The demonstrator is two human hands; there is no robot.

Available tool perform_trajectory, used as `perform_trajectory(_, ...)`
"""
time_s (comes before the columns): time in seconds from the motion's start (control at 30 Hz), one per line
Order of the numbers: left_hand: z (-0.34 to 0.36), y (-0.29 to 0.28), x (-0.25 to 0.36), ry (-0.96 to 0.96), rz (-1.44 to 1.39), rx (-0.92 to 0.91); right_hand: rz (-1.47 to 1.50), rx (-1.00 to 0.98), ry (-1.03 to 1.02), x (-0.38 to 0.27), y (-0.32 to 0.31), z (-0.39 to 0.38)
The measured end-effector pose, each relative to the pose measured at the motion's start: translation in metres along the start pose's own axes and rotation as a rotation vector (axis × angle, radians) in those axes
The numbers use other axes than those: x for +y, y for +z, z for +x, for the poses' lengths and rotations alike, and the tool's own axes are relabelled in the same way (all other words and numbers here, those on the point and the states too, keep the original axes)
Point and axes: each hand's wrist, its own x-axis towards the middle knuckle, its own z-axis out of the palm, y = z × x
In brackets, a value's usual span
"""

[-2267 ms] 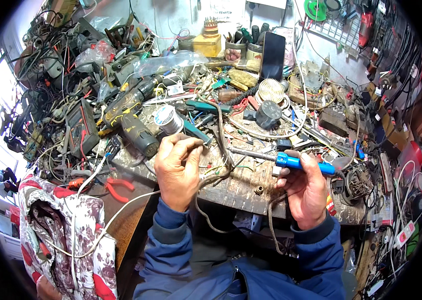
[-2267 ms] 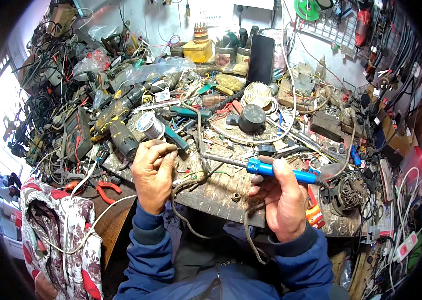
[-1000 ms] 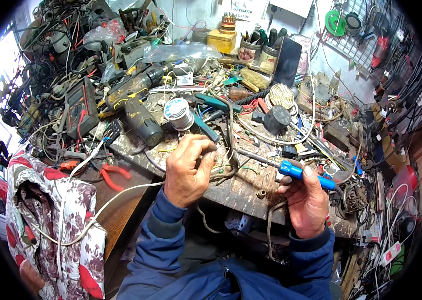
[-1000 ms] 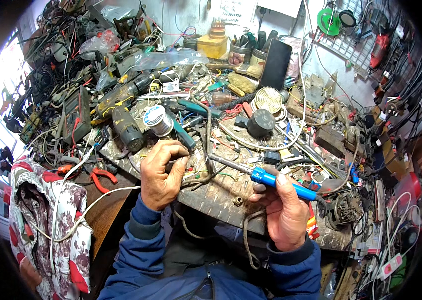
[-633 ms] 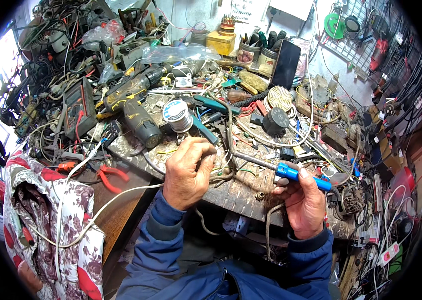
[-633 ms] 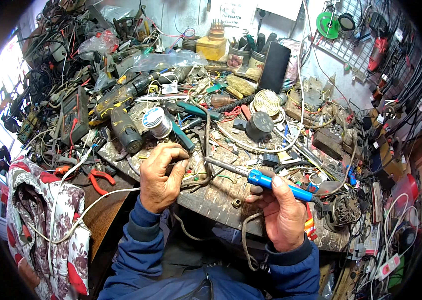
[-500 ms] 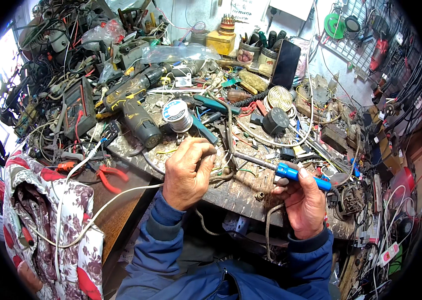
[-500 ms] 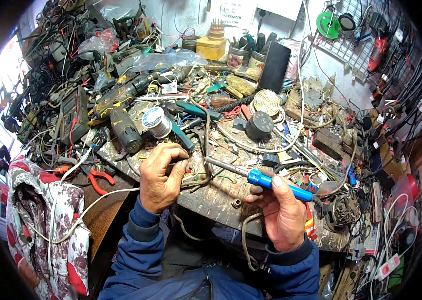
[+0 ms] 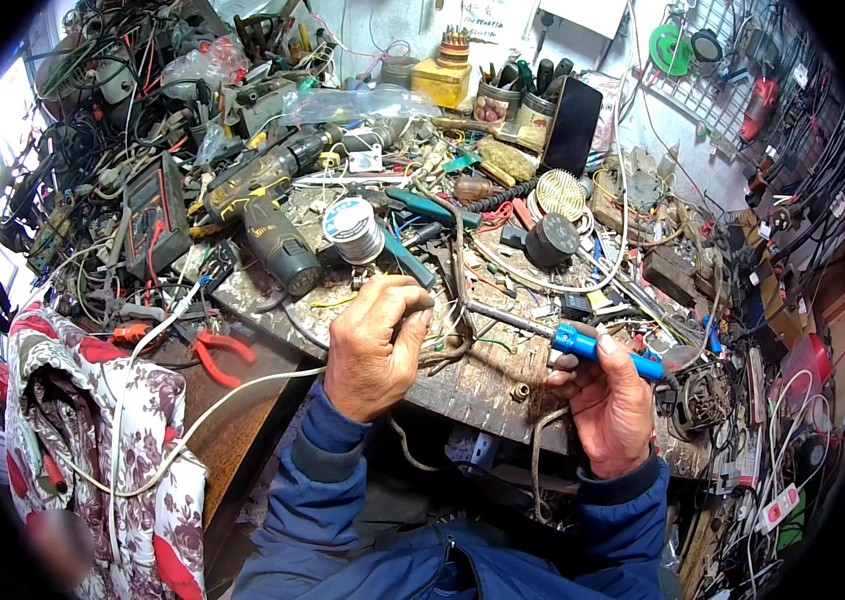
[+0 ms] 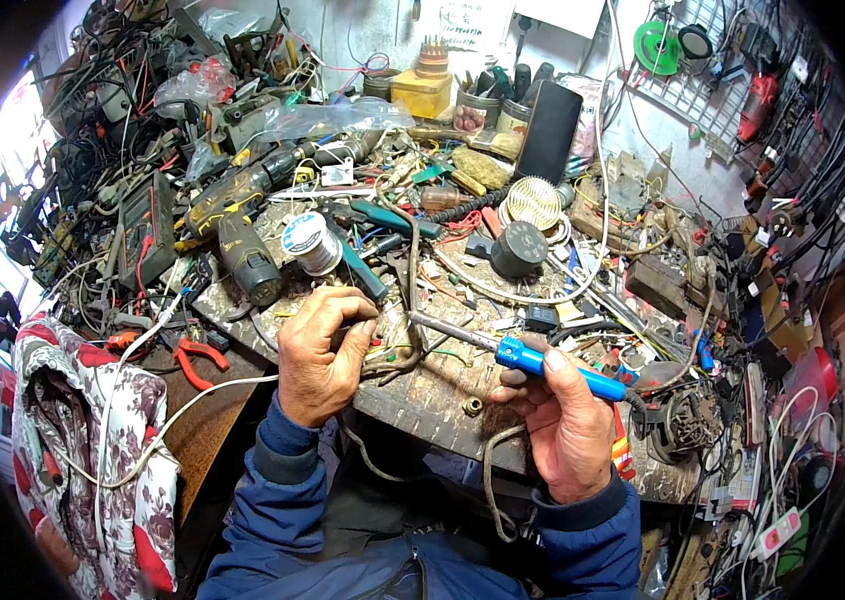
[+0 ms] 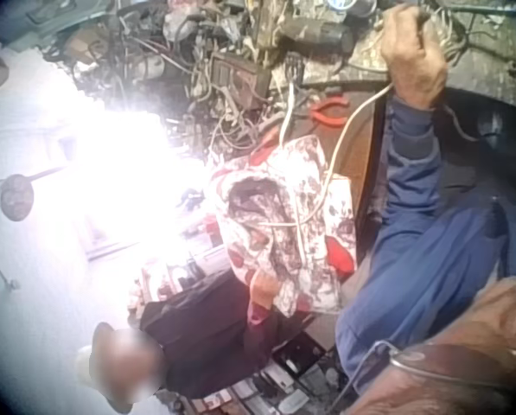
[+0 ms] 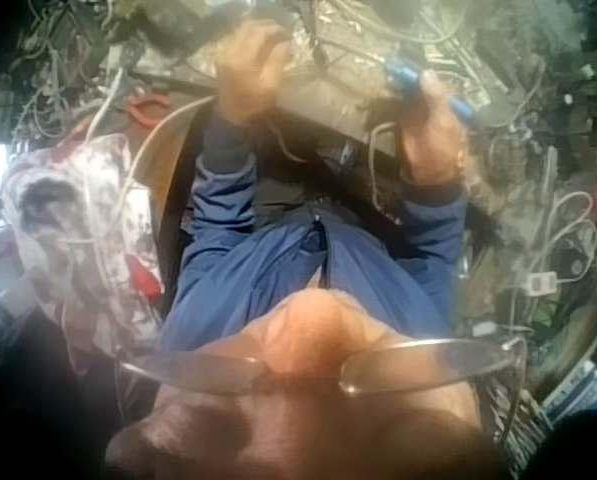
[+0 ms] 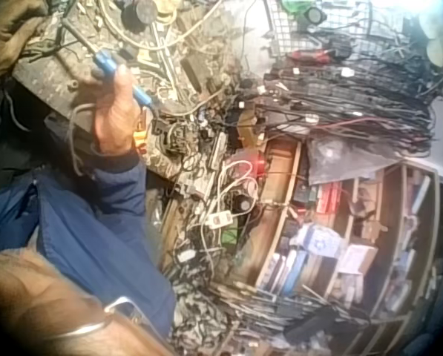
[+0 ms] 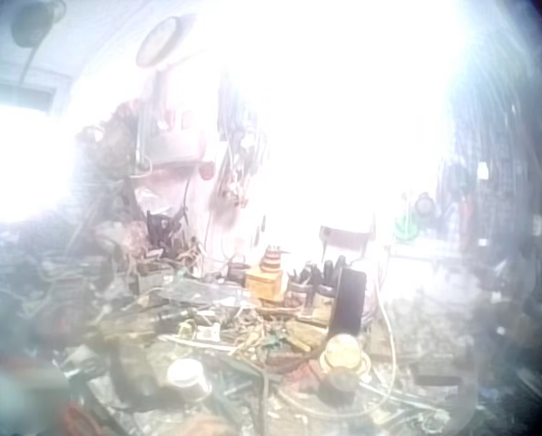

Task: The person uses a soldering iron to attach wires to a small black electrical component. They hold the component with one hand and apply the soldering iron with the other, working on a cluttered workbench filled with tools and electronic parts.

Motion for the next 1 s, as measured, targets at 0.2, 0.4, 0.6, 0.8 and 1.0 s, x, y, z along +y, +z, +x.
perform_trajectory(0.2, 0.0007, 0.0002, 0.0006, -0.002, -0.004, -0.004, -0.002, -0.007, -0.003, -0.0007, 0.0007, 0.0001)
perform_trajectory(0.4, 0.0001, 0.0006, -0.0011, -0.006, 0.003, -0.009, -0.017, -0.012, -0.002, -0.0012, 0.0007, -0.0003)
perform_trajectory(0.6, 0.0002, 0.0011, -0.0006, -0.007, 0.005, -0.008, -0.025, -0.012, -0.006, -0.0013, 0.0015, -0.0010)
perform_trajectory(0.8, 0.0010, 0.0009, 0.0002, -0.003, 0.004, 0.000, -0.034, -0.006, -0.013, -0.0009, 0.0018, -0.0008)
perform_trajectory(1.0, 0.0011, 0.0015, -0.0010, 0.006, 0.008, -0.001, -0.041, -0.003, -0.013, -0.0010, 0.0021, -0.0009)
